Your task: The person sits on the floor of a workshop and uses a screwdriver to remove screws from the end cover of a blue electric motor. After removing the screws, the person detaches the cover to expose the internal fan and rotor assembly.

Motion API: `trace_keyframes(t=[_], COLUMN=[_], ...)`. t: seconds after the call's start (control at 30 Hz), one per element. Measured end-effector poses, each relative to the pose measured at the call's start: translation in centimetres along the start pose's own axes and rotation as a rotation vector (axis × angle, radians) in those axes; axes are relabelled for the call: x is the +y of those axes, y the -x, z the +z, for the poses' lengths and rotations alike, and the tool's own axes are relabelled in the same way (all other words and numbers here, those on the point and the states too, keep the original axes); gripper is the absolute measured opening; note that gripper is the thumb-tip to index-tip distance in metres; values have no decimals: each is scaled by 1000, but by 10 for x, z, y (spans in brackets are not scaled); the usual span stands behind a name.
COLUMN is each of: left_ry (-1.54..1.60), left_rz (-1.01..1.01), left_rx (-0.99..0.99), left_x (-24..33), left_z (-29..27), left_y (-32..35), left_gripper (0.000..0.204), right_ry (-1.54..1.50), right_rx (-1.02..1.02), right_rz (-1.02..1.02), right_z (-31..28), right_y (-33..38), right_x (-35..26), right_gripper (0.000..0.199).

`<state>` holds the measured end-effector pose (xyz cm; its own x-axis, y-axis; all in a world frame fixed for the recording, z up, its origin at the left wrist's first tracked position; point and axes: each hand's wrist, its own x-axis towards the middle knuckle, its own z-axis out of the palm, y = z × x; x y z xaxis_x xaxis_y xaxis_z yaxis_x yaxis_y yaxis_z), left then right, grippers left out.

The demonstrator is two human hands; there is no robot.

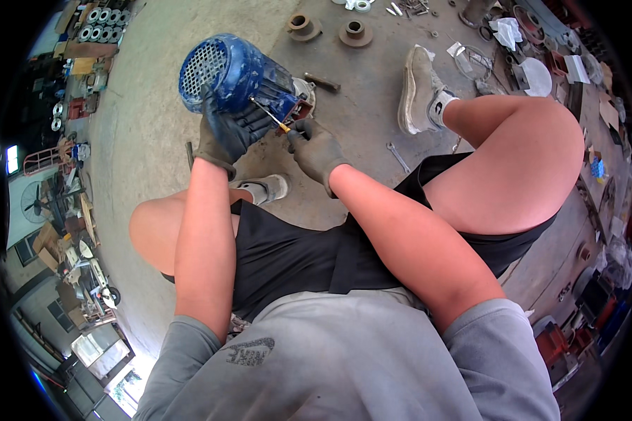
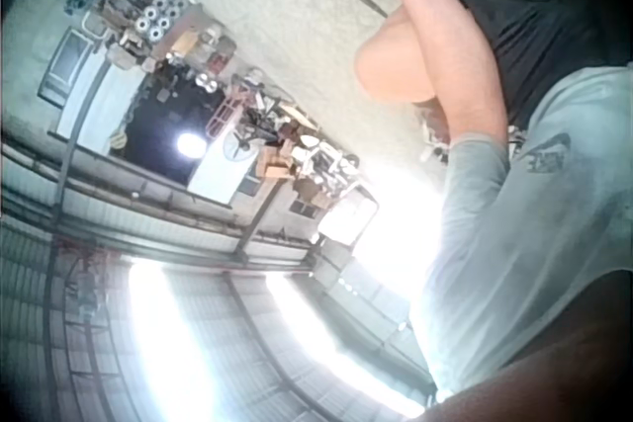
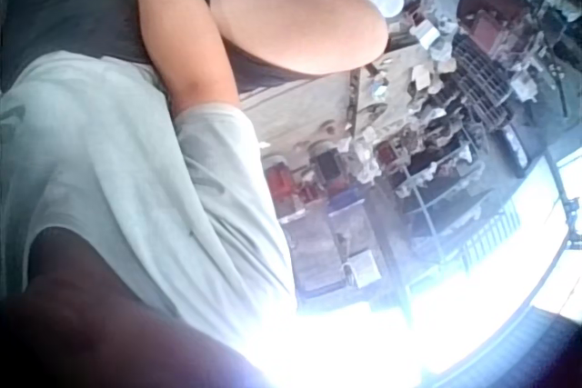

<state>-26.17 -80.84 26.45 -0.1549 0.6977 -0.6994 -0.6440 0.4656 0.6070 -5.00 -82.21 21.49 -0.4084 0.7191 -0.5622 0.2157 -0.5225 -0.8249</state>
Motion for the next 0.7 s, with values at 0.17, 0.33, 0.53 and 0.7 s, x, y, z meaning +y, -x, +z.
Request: trace_keyframes(t=[0.17,0.33,0.53,0.7], left_ry=[-27,-30,-13,0], left_rz=[-20,-15,-19,-12], left_rx=[5,-15,-17,-30], left_x=[3,3,2,2], left_z=[3,0,-2,0], left_y=[3,3,2,3], left_gripper=[127,125,125,126], right_ry=[-11,18,26,12], right_rx=[-7,-3,-7,2], right_rz=[-4,-22,-42,-27], right_z=[-2,-1,-1,-1], right_y=[-1,-2,-3,-3], right_x=[1,1,3,1], right_gripper=[35,35,35,36])
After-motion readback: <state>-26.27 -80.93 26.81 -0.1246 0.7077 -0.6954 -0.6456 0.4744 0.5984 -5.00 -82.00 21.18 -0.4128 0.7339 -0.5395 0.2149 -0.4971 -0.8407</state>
